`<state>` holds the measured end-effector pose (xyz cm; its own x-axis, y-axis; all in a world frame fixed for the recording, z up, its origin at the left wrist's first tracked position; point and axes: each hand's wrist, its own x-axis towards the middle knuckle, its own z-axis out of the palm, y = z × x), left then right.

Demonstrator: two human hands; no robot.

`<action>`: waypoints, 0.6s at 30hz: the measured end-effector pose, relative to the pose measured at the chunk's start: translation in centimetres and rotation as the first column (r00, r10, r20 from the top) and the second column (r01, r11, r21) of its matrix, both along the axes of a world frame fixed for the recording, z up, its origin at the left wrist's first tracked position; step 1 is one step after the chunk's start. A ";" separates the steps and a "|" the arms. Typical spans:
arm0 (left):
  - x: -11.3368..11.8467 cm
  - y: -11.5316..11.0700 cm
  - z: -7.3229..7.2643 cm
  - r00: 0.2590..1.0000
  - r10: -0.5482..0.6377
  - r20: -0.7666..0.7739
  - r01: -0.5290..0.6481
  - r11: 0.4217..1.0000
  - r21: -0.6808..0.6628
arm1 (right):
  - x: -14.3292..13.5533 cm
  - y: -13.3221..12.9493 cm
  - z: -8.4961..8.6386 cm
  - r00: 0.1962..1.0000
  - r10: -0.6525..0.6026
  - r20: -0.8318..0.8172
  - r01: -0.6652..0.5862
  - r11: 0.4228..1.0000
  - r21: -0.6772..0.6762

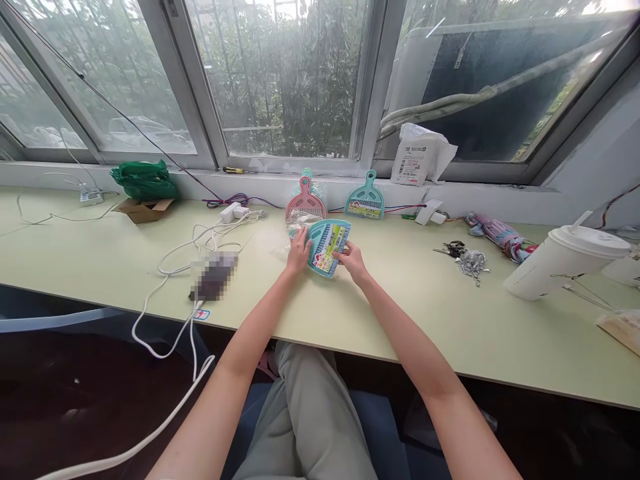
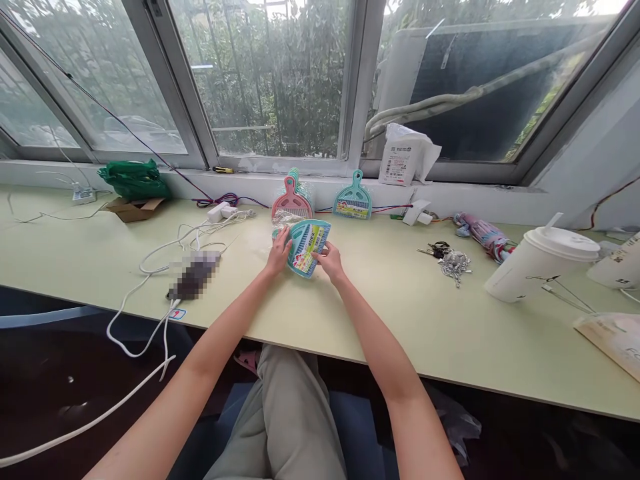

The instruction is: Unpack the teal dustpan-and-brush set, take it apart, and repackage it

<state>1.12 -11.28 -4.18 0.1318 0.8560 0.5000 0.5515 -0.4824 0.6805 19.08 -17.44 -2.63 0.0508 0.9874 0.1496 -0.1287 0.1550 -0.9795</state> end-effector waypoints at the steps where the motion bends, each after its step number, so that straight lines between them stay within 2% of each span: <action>1: 0.2 -0.4 0.3 1.000 -0.024 -0.009 0.024 0.999 0.048 | -0.1 0.0 0.0 1.000 -0.005 -0.005 0.005 1.000 0.003; 4: 0.7 -2.1 1.5 0.992 -0.114 -0.063 0.121 0.983 0.136 | -0.7 0.0 -0.3 0.997 -0.047 -0.062 0.047 0.999 0.002; 7: 1.1 -3.7 2.7 0.978 -0.175 -0.118 0.192 0.968 0.161 | -1.0 0.1 -0.6 0.982 -0.101 -0.159 0.096 0.995 -0.034; 9: 1.2 -4.3 3.2 0.986 -0.157 -0.051 0.164 0.973 0.160 | -1.1 0.2 -0.8 0.972 -0.109 -0.210 0.101 0.994 -0.050; 12: 1.2 -4.6 3.6 0.984 -0.113 0.139 0.096 0.988 0.118 | -1.2 0.1 -0.8 0.972 -0.059 -0.228 0.053 0.998 -0.031; 15: 1.3 -5.0 3.9 0.953 -0.180 0.244 0.168 0.983 0.067 | -1.4 -0.1 -0.8 0.974 -0.031 -0.225 0.027 0.999 -0.021; 17: 1.6 -5.6 4.1 0.941 -0.232 0.246 0.218 0.972 0.086 | -1.6 -0.2 -0.9 0.966 -0.053 -0.252 0.049 0.999 -0.021; 18: 1.8 -5.9 4.2 0.945 -0.227 0.235 0.205 0.972 0.115 | -1.6 -0.2 -0.9 0.960 -0.067 -0.273 0.064 0.998 -0.020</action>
